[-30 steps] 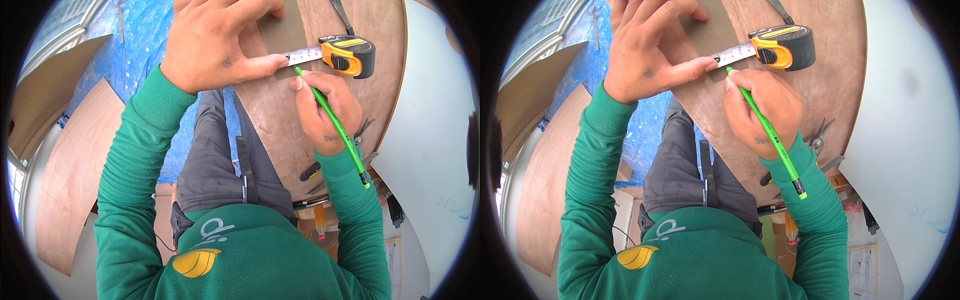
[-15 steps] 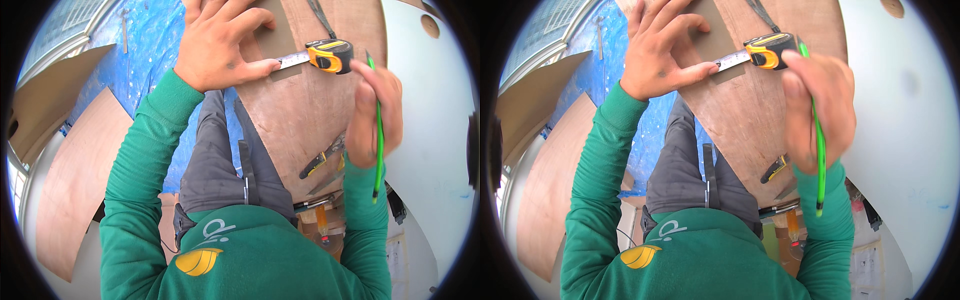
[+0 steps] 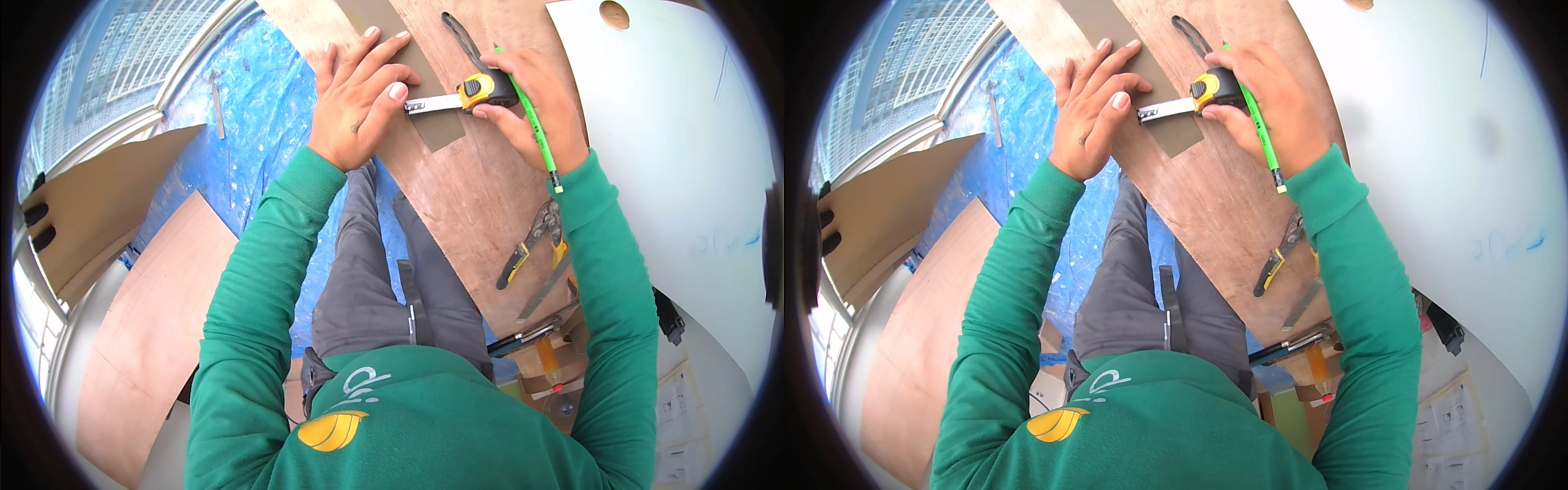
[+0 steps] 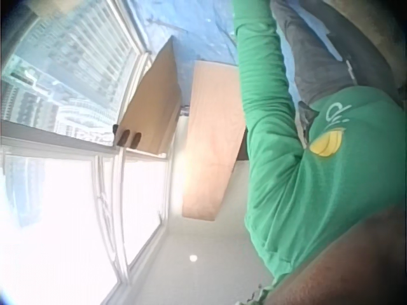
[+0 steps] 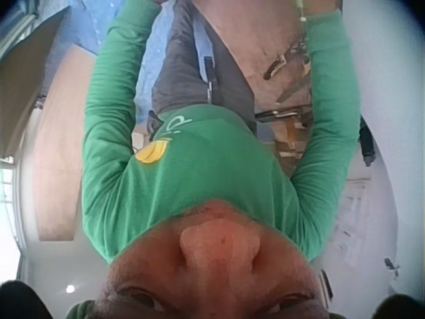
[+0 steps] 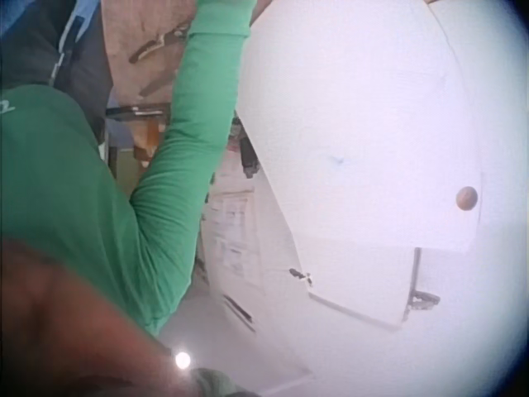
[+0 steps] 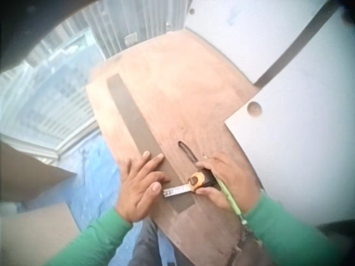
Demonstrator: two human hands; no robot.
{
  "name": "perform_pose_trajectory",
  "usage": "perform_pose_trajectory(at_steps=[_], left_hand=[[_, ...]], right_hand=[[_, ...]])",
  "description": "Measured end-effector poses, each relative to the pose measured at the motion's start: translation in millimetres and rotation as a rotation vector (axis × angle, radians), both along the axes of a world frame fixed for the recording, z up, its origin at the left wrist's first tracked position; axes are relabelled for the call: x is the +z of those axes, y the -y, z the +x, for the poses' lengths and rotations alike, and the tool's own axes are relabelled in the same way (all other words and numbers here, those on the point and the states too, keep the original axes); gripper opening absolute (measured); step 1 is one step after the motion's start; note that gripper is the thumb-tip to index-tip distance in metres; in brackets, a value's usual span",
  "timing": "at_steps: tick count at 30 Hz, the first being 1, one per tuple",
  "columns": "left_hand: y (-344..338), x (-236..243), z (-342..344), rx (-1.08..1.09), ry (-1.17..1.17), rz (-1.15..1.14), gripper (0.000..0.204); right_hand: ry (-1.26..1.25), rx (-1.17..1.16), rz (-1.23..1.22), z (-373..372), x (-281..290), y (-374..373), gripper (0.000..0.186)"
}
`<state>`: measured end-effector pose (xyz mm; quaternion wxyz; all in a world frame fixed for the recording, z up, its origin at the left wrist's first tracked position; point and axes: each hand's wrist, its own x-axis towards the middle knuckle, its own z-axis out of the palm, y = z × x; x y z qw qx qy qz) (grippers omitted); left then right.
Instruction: The person measures and marks a curved wooden piece using a tape measure, pencil, and metal ruler. They repeatedly reposition the ruler and mark multiple points along the curve, then draw straight lines between marks on the wood.
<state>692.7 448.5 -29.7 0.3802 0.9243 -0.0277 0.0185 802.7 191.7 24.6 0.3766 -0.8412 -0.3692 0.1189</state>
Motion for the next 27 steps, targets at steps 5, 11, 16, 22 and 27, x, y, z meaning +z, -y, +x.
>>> perform_pose_trajectory(at_steps=[5, 11, 16, 22, 27], left_hand=[[-0.4, 2.4, 1.5, -0.001, -0.014, -0.017, 0.045], [-2.7, -0.9, -0.1, -0.020, -0.007, -0.001, 0.044], [-8.3, -6.8, -0.2, -0.064, 0.045, 0.072, 0.041], [-6.9, -17.4, 0.5, -0.109, 0.092, 0.273, 0.041], [-4.4, -28.3, 1.1, -0.081, 0.158, 0.336, 0.040]], right_hand=[[-0.118, -0.111, 0.002, -24.4, 16.5, 27.8, 0.051], [-0.740, -0.676, 0.252, -130.3, 84.3, 112.4, 0.054], [-0.742, -1.112, 0.252, -247.0, 108.8, 178.8, 0.054], [-0.327, -1.511, -0.010, -300.4, 116.8, 255.1, 0.044], [-0.233, -1.562, -0.172, -294.2, 98.8, 265.2, 0.041]])
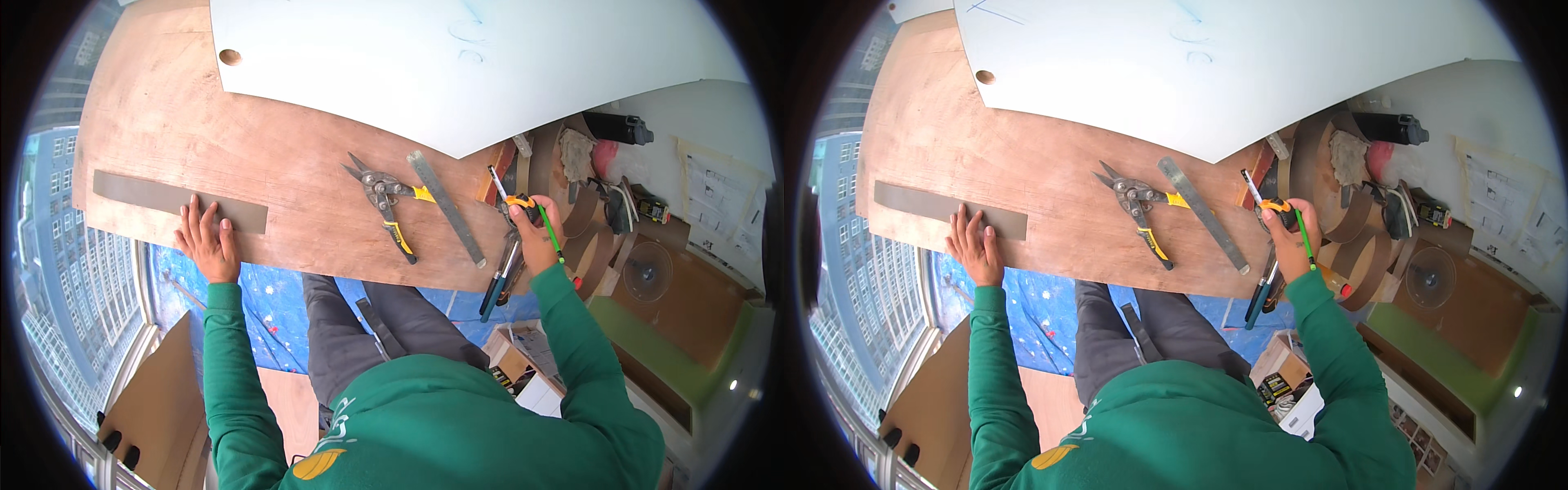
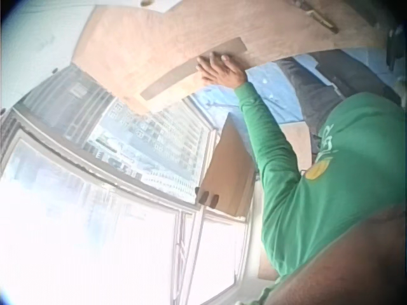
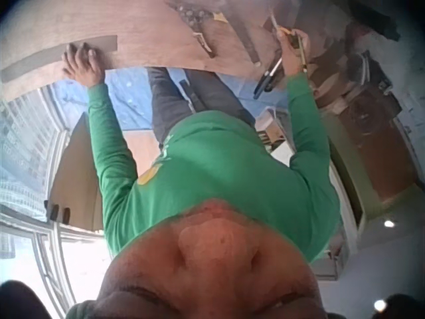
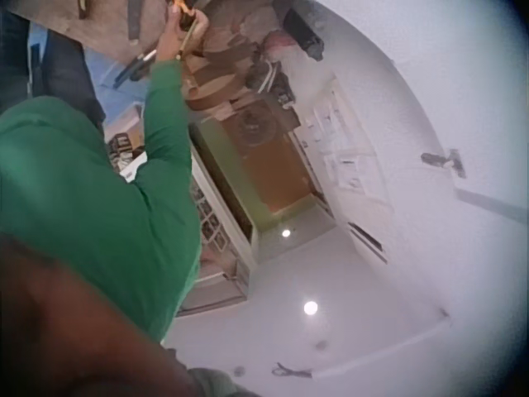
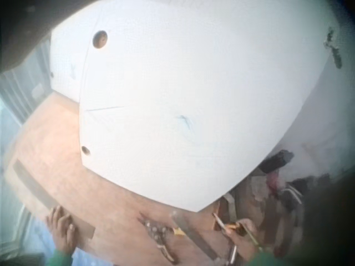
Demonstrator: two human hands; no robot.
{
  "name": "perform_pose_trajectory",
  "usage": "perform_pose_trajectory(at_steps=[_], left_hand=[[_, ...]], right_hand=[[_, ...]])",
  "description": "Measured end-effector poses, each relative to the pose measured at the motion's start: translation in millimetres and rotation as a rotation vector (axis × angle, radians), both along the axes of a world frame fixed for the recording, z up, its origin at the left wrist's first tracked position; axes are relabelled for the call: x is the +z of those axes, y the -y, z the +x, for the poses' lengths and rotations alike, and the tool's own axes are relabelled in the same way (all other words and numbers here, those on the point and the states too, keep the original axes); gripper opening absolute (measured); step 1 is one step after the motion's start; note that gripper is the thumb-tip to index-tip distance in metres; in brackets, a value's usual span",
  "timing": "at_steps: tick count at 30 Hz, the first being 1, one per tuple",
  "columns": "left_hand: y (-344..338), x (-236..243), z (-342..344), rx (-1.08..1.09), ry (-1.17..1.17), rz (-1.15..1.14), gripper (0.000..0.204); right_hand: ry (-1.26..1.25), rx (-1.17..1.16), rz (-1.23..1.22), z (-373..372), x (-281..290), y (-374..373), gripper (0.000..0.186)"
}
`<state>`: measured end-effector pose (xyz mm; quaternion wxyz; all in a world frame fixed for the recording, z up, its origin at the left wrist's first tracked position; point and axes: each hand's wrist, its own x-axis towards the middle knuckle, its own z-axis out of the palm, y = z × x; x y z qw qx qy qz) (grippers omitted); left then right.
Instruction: The person measures and marks a curved wooden piece using a tape measure, pencil, and metal ruler. They repeatedly reposition the ruler and mark multiple points along the curve, then draw straight lines between marks on the wood.
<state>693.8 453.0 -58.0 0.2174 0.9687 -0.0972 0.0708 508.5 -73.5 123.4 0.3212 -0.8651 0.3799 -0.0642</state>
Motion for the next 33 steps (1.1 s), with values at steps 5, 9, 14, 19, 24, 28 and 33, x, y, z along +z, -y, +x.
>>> perform_pose_trajectory(at_steps=[5, 9, 14, 19, 24, 28, 33], left_hand=[[1.3, -3.0, -0.7, 0.004, 0.030, 0.019, 0.042], [3.1, -1.0, -0.9, 0.011, 0.028, 0.019, 0.044], [4.2, 2.3, -1.0, 0.011, 0.016, 0.004, 0.046], [6.8, 5.4, -1.0, 0.010, 0.024, -0.009, 0.045], [9.5, 9.9, -1.7, 0.039, 0.008, -0.019, 0.042], [10.3, 15.0, -3.6, 0.045, -0.031, -0.013, 0.040], [12.3, 19.2, -4.2, 0.068, -0.052, -0.039, 0.042]], right_hand=[[-0.063, 0.069, -0.038, 17.9, -26.7, -11.7, 0.041], [-0.036, 0.187, -0.196, 30.0, -53.1, -21.2, 0.045], [-0.020, 0.168, -0.130, 34.4, -74.4, -34.7, 0.049], [0.108, 0.086, -0.064, 11.9, -81.2, -37.5, 0.034], [-0.143, 0.141, 0.120, -55.5, -71.3, -42.9, 0.034], [-0.228, 0.433, -0.193, -68.9, -87.0, -45.0, 0.039], [-0.316, 0.417, -0.174, -65.8, -103.4, -32.2, 0.044]])
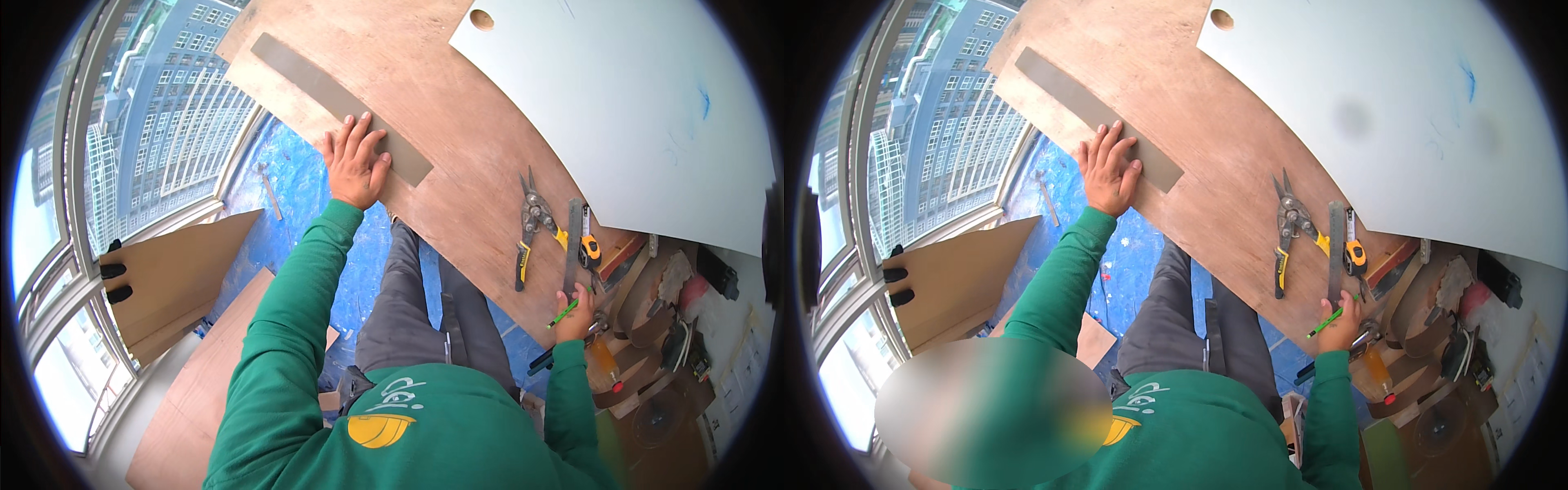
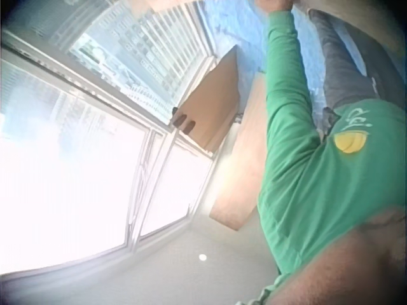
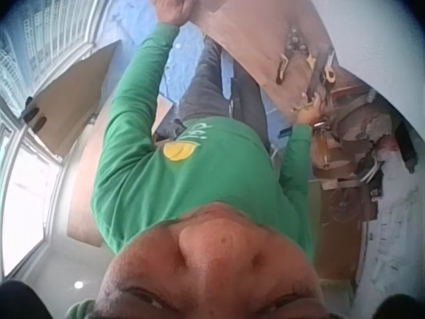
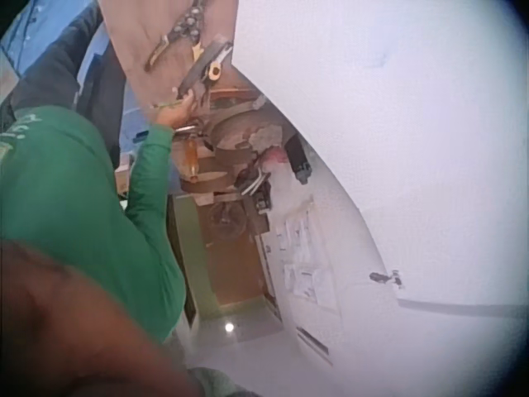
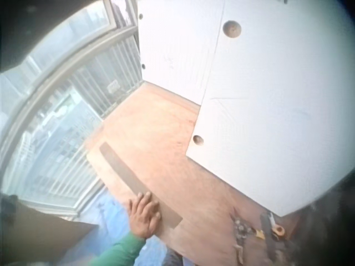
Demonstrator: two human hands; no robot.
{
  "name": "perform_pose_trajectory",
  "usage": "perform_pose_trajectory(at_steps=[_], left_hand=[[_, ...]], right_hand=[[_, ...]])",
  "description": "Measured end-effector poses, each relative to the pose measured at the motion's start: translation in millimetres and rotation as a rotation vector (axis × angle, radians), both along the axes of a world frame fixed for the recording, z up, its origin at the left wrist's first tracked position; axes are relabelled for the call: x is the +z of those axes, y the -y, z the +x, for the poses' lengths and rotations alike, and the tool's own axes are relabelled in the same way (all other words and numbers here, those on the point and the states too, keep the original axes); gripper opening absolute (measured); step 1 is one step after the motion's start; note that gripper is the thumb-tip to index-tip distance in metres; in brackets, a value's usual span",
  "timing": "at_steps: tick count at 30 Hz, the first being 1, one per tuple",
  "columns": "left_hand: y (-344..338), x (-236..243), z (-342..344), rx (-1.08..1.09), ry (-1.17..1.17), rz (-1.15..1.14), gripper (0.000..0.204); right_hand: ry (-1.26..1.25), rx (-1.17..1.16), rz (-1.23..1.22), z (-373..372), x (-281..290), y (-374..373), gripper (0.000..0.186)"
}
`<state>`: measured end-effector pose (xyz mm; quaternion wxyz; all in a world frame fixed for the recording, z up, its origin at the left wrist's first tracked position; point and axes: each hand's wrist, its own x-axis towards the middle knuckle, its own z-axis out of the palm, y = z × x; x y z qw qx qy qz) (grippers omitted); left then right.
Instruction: The person measures and marks a curved wooden piece using a tape measure, pencil, and metal ruler. They repeatedly reposition the ruler and mark multiple points along the curve, then draw straight lines between marks on the wood.
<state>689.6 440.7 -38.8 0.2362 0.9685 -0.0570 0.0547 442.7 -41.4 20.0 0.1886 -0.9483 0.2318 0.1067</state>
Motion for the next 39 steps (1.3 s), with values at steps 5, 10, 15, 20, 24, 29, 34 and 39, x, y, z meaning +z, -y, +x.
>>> perform_pose_trajectory(at_steps=[5, 10, 15, 20, 24, 29, 34, 39], left_hand=[[0.7, 1.0, 0.0, 0.013, 0.000, -0.039, 0.048], [0.9, 8.1, -0.5, 0.008, 0.000, -0.050, 0.052], [-13.6, 24.8, 6.6, -0.083, -0.092, -0.013, 0.053], [-55.5, 41.2, 51.9, -0.310, -0.048, -0.029, 0.066], [-81.2, 48.7, 87.2, -0.527, -0.068, 0.144, 0.059], [-86.3, 45.4, 100.0, -0.656, -0.087, 0.067, 0.054], [-86.3, 40.8, 96.9, -0.647, -0.099, -0.044, 0.054], [-87.9, 34.7, 79.6, -0.497, 0.031, -0.061, 0.055]], right_hand=[[0.046, 0.098, 0.023, -4.3, 5.1, 5.1, 0.038], [0.051, 0.123, 0.136, 7.5, 56.1, -17.1, 0.036], [0.023, 0.219, 0.278, 53.3, 94.2, -71.3, 0.037], [0.093, 0.346, 0.389, 100.0, 91.8, -121.0, 0.039], [0.049, 0.376, 0.409, 117.4, 92.7, -140.2, 0.039], [0.071, 0.431, 0.398, 138.0, 90.7, -157.3, 0.038], [0.077, 0.497, 0.371, 166.7, 86.6, -179.9, 0.035], [0.074, 0.527, 0.375, 199.6, 72.9, -207.6, 0.038]])
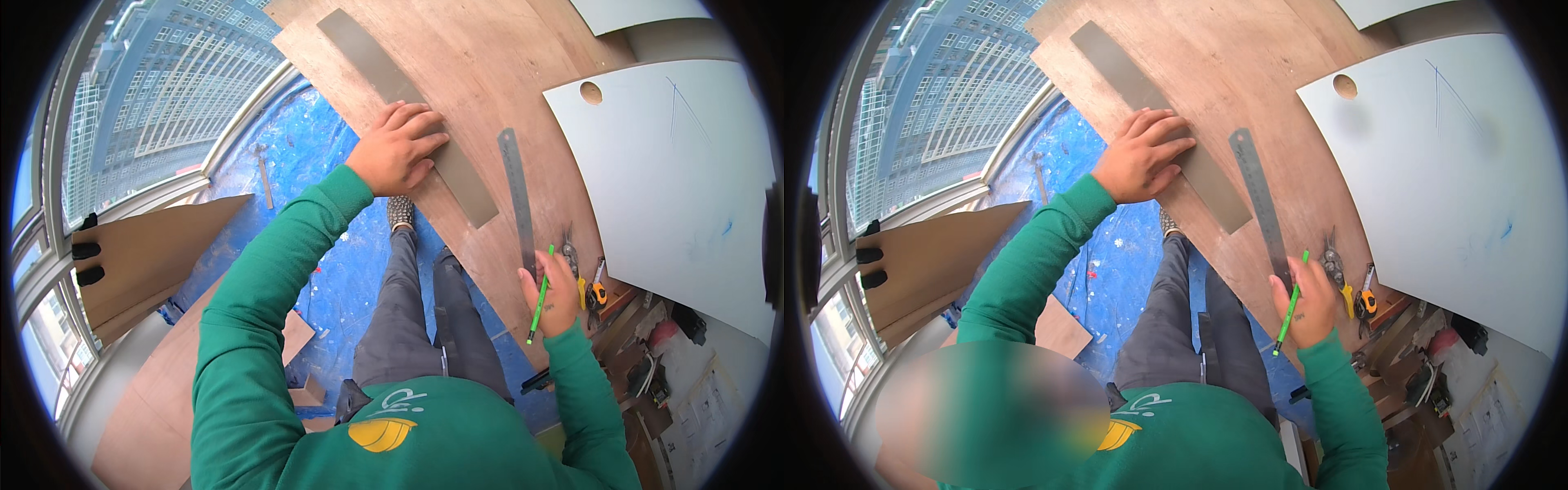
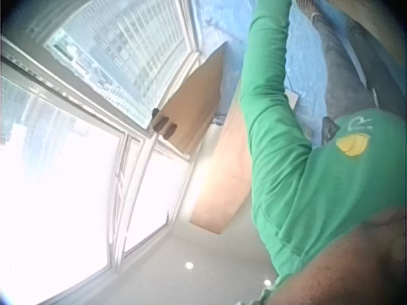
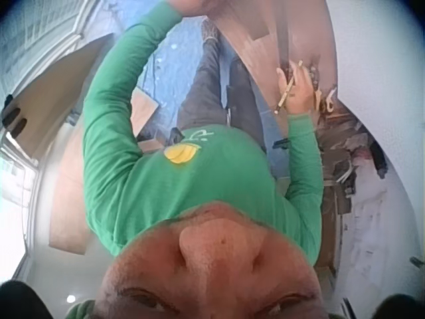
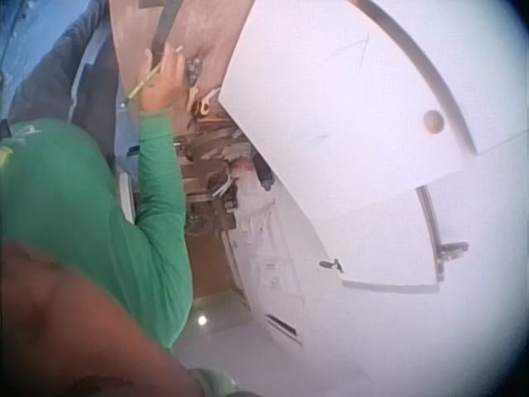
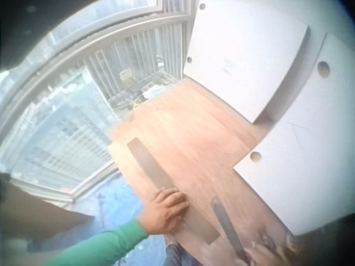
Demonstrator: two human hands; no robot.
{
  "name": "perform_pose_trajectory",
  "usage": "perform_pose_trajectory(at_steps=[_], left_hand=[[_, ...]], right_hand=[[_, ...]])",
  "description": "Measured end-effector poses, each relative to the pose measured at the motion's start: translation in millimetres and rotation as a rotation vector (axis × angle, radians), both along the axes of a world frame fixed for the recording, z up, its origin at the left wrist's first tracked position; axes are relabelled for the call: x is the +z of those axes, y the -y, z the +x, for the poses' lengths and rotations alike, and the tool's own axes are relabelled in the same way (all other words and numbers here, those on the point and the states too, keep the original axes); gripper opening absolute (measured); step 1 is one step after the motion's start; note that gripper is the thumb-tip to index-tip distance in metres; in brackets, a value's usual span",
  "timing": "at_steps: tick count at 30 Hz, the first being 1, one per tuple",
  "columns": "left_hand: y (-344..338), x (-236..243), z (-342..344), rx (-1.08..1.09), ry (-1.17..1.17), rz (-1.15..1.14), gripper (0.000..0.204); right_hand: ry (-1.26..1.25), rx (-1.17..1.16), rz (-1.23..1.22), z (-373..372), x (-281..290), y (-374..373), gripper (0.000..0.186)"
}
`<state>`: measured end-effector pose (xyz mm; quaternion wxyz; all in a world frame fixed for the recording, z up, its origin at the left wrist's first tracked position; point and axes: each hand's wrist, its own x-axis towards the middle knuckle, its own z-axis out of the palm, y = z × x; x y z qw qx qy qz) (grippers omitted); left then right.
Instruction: The person measures and marks a curved wooden piece using a tape measure, pencil, and metal ruler. They repeatedly reposition the ruler and mark multiple points along the curve, then draw straight lines between marks on the wood.
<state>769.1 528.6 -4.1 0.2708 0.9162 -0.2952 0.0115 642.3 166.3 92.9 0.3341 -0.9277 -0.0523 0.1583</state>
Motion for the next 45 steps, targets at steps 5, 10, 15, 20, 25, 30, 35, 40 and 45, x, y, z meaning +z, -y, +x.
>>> perform_pose_trajectory(at_steps=[5, 10, 15, 20, 25, 30, 35, 40, 45], left_hand=[[2.4, -17.3, -19.7, 0.237, -0.140, -0.324, 0.071], [13.2, -30.7, -25.2, 0.469, 0.052, -0.408, 0.076], [22.5, -33.0, -24.4, 0.689, 0.194, -0.279, 0.072], [22.7, -32.6, -21.4, 0.501, 0.108, 0.019, 0.062], [15.3, -28.6, -20.6, 0.395, 0.020, 0.022, 0.068], [9.3, -24.8, -21.7, 0.324, -0.024, 0.039, 0.075], [6.4, -30.0, -19.6, 0.296, 0.006, 0.043, 0.073], [6.2, -36.1, -19.0, 0.298, 0.060, 0.040, 0.071], [6.7, -37.4, -18.8, 0.284, 0.100, 0.040, 0.070]], right_hand=[[0.084, 0.140, 0.006, 38.3, -30.0, -40.9, 0.037], [0.121, 0.192, -0.017, 77.6, -56.6, -89.3, 0.030], [0.152, 0.222, -0.075, 95.7, -67.2, -114.4, 0.039], [0.215, 0.245, -0.025, 91.9, -75.3, -117.2, 0.034], [0.185, 0.131, 0.080, 74.2, -77.8, -91.0, 0.030], [0.175, -0.043, 0.207, 44.2, -80.3, -44.5, 0.021], [0.167, 0.018, 0.105, 21.5, -83.1, -21.4, 0.028], [0.215, 0.094, 0.012, 14.9, -86.6, -29.2, 0.037], [0.270, 0.101, 0.001, 14.1, -92.6, -34.8, 0.039]])
